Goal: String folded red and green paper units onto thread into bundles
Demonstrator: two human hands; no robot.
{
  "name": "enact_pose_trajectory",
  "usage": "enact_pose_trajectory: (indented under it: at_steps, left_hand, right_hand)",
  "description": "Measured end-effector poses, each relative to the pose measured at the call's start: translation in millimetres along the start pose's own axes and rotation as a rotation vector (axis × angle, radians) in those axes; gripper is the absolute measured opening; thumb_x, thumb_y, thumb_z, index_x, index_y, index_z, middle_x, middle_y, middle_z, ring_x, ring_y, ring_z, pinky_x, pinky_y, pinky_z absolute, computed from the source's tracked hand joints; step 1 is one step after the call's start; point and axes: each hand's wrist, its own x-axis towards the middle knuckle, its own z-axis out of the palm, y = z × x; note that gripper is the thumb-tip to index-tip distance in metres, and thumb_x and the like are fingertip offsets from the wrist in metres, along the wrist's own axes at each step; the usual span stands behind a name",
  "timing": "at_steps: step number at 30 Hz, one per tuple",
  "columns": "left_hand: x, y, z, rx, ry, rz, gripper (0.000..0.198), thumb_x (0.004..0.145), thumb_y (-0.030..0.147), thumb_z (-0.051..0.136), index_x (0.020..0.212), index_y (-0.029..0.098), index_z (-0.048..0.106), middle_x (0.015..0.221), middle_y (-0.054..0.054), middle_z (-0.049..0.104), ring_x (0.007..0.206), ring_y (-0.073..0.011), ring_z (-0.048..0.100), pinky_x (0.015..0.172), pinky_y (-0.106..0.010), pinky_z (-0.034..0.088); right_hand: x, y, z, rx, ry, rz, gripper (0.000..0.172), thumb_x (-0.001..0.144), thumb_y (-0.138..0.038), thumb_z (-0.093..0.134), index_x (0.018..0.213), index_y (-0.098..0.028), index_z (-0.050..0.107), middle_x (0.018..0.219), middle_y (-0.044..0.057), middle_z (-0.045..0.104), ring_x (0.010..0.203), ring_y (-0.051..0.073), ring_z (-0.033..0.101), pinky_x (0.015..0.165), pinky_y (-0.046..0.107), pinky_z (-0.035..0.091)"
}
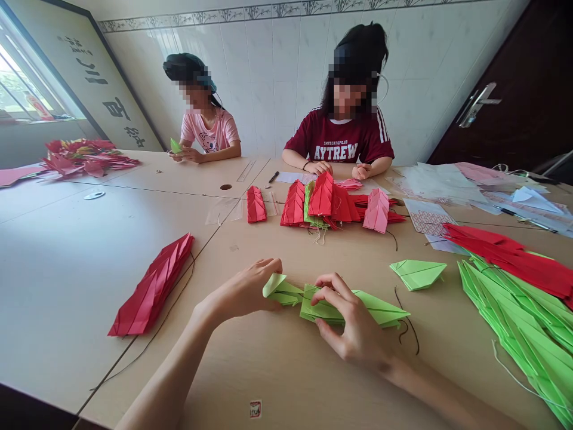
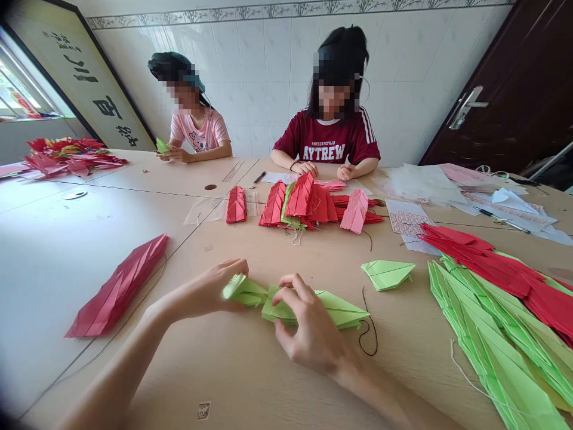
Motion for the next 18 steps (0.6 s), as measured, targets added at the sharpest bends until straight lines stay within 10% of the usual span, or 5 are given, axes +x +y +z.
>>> enact_pose_trajectory:
  at_steps: [18]
  left_hand:
    - [0.2, 3.2, 3.1, 0.007, 0.009, 0.015, 0.03, 0.068, 0.035, 0.066, 0.085, 0.023, 0.043, 0.089, 0.002, 0.052, 0.084, -0.0174, 0.048, 0.066, -0.023, 0.036]
  right_hand:
    - [0.5, 1.4, 3.5, -0.056, 0.058, -0.029, 0.014, 0.076, -0.014, 0.051, 0.088, -0.02, 0.053, 0.109, 0.008, 0.048, 0.098, 0.021, 0.052, 0.083, 0.035, 0.044]
